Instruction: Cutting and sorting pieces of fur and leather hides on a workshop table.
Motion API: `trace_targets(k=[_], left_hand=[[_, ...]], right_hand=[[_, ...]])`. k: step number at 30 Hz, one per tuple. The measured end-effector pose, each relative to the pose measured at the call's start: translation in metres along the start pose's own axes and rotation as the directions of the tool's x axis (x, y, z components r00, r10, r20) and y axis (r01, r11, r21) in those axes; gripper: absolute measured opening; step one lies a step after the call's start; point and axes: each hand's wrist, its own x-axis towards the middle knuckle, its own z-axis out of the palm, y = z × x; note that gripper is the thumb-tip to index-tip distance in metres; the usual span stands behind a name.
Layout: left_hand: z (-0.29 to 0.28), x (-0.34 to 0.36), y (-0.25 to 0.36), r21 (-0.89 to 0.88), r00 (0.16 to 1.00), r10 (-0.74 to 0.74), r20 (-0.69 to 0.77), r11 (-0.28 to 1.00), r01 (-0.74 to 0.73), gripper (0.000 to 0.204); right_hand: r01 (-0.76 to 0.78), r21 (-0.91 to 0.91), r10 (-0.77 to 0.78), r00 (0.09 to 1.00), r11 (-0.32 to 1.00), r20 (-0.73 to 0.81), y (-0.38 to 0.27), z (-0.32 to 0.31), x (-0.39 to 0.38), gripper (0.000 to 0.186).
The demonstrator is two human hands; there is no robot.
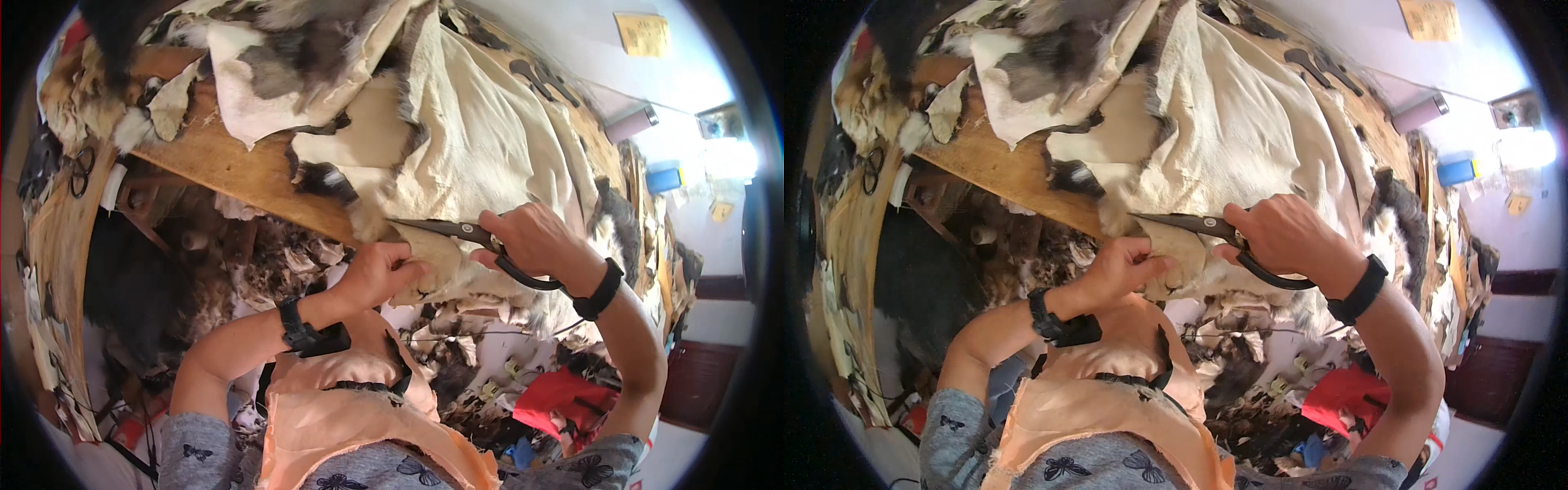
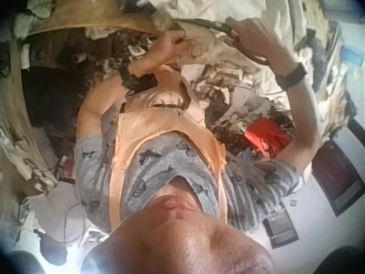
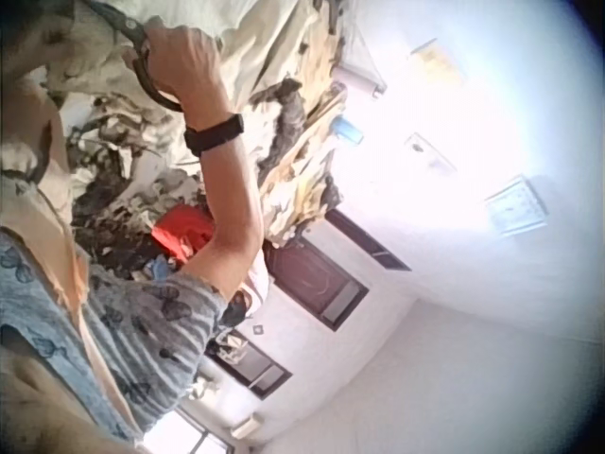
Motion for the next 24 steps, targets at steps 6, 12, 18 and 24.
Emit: trace_targets(k=[6,12,18,24], left_hand=[[-0.004,0.001,-0.006,0.079,0.992,0.108,-0.068,0.992,-0.103,0.036],[-0.005,-0.007,-0.002,0.195,1.000,0.012,0.028,0.981,-0.017,0.024],[-0.027,-0.011,-0.019,-0.241,0.995,-0.020,-0.101,0.970,-0.005,0.016],[-0.039,-0.010,-0.007,0.080,0.995,0.059,-0.077,0.995,-0.053,0.015]], right_hand=[[-0.044,0.088,0.055,0.991,0.995,-0.126,-0.007,0.028,-0.019,0.035],[-0.113,0.184,0.167,0.937,0.976,-0.307,-0.021,0.041,-0.044,0.034],[-0.215,0.113,0.242,0.899,0.970,-0.366,-0.032,0.045,-0.089,0.039],[-0.158,0.025,0.156,0.917,0.987,-0.367,-0.052,0.064,-0.078,0.045]])
